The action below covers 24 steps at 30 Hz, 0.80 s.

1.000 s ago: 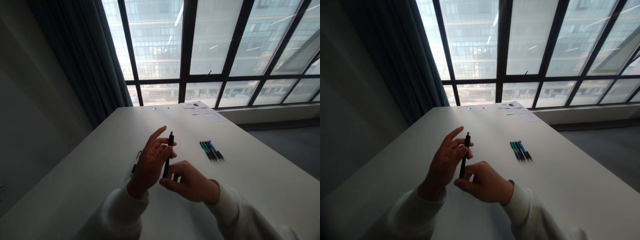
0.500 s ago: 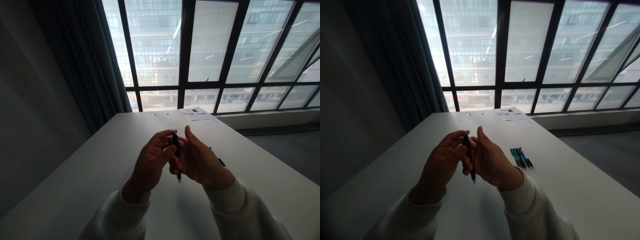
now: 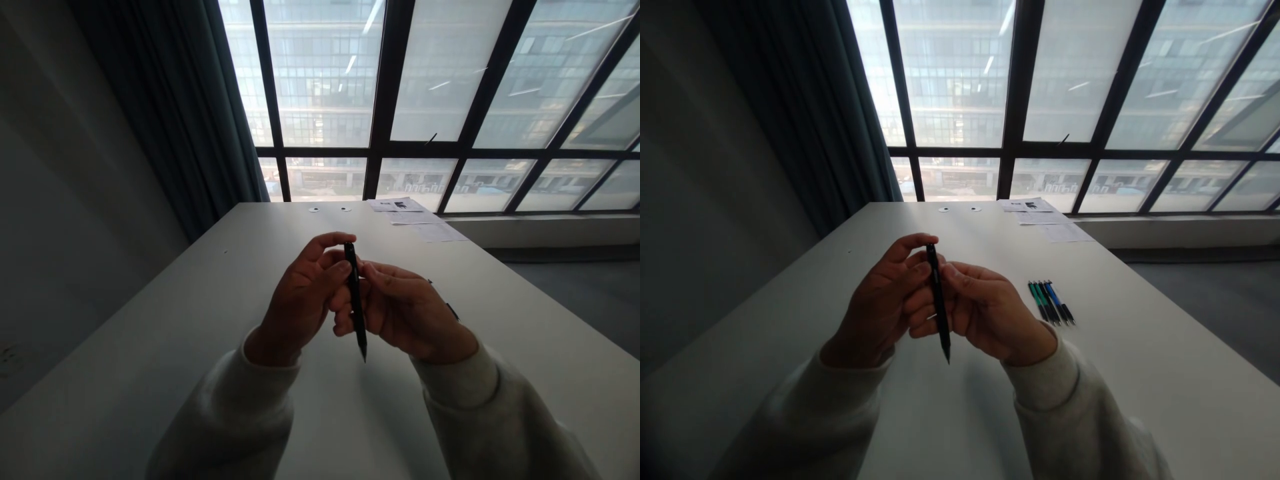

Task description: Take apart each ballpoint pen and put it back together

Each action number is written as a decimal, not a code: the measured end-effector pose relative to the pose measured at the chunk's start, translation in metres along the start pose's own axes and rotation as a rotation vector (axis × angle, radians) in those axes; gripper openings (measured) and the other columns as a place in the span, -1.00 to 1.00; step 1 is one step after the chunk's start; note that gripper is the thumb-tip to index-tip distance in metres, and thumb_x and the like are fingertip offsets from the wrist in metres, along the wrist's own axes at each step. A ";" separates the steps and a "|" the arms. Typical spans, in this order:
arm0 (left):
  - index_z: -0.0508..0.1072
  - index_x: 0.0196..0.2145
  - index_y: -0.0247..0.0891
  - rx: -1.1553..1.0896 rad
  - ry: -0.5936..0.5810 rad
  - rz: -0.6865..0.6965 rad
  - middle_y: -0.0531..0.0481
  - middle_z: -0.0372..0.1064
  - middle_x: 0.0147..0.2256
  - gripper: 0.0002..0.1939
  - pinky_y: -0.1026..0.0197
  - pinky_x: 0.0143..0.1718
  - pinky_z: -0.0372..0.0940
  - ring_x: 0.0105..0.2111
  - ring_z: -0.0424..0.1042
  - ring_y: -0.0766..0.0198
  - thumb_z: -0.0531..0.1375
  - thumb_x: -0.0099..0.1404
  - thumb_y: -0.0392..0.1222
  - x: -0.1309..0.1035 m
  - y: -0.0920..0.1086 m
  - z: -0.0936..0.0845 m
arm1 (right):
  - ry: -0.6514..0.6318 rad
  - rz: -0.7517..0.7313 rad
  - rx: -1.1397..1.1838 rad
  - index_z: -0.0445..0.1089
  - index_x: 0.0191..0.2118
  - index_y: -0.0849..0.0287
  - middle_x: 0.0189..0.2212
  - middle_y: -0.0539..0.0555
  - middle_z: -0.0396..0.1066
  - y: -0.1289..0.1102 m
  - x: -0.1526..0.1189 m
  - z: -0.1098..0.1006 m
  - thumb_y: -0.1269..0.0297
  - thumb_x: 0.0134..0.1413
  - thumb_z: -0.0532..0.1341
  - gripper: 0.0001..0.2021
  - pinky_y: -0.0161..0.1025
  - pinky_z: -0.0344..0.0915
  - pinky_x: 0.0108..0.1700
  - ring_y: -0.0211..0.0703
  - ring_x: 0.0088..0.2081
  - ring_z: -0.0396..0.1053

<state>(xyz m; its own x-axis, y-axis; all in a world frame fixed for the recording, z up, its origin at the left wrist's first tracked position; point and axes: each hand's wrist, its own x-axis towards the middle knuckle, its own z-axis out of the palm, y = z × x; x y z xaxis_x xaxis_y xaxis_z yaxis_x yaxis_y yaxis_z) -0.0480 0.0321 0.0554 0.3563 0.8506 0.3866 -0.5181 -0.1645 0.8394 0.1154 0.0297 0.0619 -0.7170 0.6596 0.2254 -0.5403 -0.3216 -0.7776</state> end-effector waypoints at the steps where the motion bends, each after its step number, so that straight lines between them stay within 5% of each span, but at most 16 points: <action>1: 0.38 0.02 -0.13 0.013 0.012 -0.005 0.09 0.40 -0.31 -0.74 0.47 -0.72 0.28 -0.69 0.26 0.56 0.16 0.38 -0.28 0.000 0.000 0.000 | 0.003 -0.002 0.008 0.40 -0.03 0.35 -0.23 0.22 0.53 0.001 0.000 0.000 0.31 0.40 -0.03 -0.69 -0.10 0.44 -0.08 -0.10 -0.24 0.54; 8: 0.39 0.06 -0.13 0.022 0.108 0.001 0.06 0.43 -0.28 -0.65 0.48 -0.62 0.33 -0.60 0.31 0.53 0.23 0.33 -0.25 0.002 0.001 0.004 | 0.031 -0.009 0.048 0.42 -0.05 0.30 -0.20 0.20 0.55 0.003 0.000 -0.001 0.25 0.37 0.06 -0.73 -0.11 0.44 -0.04 -0.12 -0.22 0.54; 16: 0.42 0.03 -0.17 -0.028 0.115 0.027 0.06 0.45 -0.29 -0.70 0.52 -0.68 0.25 -0.68 0.22 0.60 0.20 0.35 -0.29 0.001 -0.002 0.006 | -0.004 0.001 0.059 0.37 0.01 0.28 -0.20 0.14 0.56 0.005 -0.001 0.000 0.49 0.21 0.19 -0.74 -0.16 0.45 -0.03 -0.20 -0.22 0.55; 24: 0.35 0.16 -0.15 -0.061 0.132 0.014 0.25 0.15 -0.63 -0.59 0.57 -0.74 0.13 -0.75 0.05 0.58 0.20 0.37 -0.25 0.004 -0.007 0.010 | 0.065 -0.047 0.086 0.36 -0.04 0.25 -0.29 0.07 0.58 0.011 0.004 0.001 0.48 0.17 0.23 -0.77 -0.23 0.48 -0.08 -0.22 -0.27 0.56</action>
<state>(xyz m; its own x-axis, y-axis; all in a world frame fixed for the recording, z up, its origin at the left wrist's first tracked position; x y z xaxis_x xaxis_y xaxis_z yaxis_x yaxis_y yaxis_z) -0.0354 0.0322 0.0548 0.2451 0.9076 0.3410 -0.5698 -0.1497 0.8080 0.1060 0.0285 0.0550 -0.6613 0.7172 0.2200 -0.6107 -0.3443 -0.7131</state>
